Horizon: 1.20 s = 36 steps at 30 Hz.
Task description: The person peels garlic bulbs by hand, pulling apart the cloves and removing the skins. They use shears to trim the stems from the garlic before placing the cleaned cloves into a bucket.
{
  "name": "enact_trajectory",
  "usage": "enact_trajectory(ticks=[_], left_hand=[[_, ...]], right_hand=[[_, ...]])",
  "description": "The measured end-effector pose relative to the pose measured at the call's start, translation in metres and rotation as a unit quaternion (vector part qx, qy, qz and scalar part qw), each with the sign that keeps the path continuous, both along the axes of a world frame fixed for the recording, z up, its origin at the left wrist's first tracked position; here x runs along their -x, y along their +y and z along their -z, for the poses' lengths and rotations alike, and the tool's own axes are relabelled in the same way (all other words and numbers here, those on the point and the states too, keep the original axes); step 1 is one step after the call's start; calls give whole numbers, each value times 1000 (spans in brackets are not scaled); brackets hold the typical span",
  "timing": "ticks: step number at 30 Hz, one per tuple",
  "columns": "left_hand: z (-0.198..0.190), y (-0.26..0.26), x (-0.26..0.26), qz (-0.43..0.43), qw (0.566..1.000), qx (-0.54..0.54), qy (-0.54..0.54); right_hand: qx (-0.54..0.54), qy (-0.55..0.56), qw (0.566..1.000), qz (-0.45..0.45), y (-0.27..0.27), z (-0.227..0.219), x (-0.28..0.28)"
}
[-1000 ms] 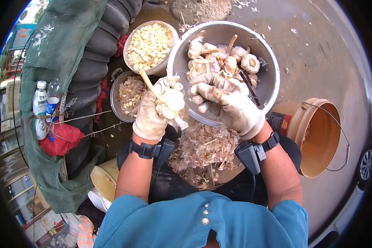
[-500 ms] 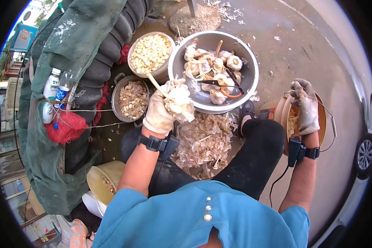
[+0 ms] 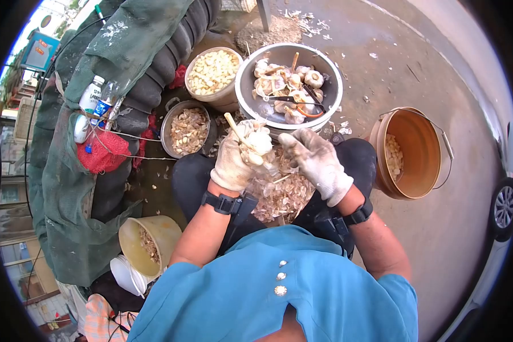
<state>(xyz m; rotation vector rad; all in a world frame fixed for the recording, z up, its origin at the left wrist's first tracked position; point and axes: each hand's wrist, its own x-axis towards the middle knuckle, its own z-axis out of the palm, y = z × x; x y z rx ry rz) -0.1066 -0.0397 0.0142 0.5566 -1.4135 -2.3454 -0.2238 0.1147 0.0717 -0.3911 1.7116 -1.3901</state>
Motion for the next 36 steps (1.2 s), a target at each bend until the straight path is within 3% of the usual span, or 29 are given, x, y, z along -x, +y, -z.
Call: enact_trajectory(ticks=[1,3,5,7,11,13,14,15,16,17,18,19,21,22,24,25,27,28,29,30,31,32,33,34,35,36], left_hand=[[-7,2,-5,0,1000,3,1],[-26,9,-13,-8,978,196,-72],[-38,17,-19,-22,967,235,-93],[-44,18,-24,-5,888,454,-69],[-34,19,-39,49,866,498,-10],[-53,26,-44,35,947,319,-15],[-52,25,-46,15,881,473,-6],[-38,25,-46,15,880,474,-6],[-23,27,-44,7,947,321,-17],[-9,27,-44,0,987,158,-27],[-34,32,-46,43,986,-158,35],[-32,35,-49,44,986,-157,36],[-27,43,-56,39,999,11,-12],[-28,47,-57,39,999,11,-13],[-30,56,-57,-18,993,109,-39],[-22,56,-58,-18,993,109,-40],[-4,51,-56,-13,999,-34,21],[1,50,-56,-13,999,-34,22],[6,51,-58,-13,993,115,0],[9,50,-60,-13,964,263,-23],[11,48,-62,-12,964,264,-23],[13,46,-63,7,999,38,30],[14,44,-64,26,978,-189,82],[-8,54,-59,-12,991,-134,9],[-17,57,-59,-13,991,-135,7],[-25,58,-58,-50,987,-149,-22]], right_hand=[[-17,76,996,-46,-5,6,-6],[-10,8,998,-68,-5,-4,-22],[14,65,994,-84,-1,4,-27],[-43,2,994,-105,0,-9,-34],[-63,32,990,-119,6,-13,-46],[-27,126,985,-116,10,-12,-53],[-25,128,985,-117,10,-15,-58],[2,193,975,-110,11,-17,-65],[28,256,961,-101,12,-19,-72],[28,258,961,-101,12,-22,-77],[22,235,968,-87,12,-24,-82],[15,211,975,-73,13,-25,-86],[-11,252,964,-84,15,-19,-90],[2,234,969,-83,16,-20,-92],[15,219,972,-83,15,-20,-94],[-8,259,962,-82,14,-15,-96],[-28,299,950,-80,13,-8,-97],[3,451,886,-105,16,-4,-95],[32,589,798,-127,18,1,-96],[31,588,799,-127,16,9,-97],[64,522,849,-55,11,17,-97],[96,450,888,17,7,22,-97],[97,450,888,16,6,17,-98],[94,288,953,34,6,7,-100],[87,115,988,51,8,-1,-101],[87,115,988,51,11,-5,-99]])
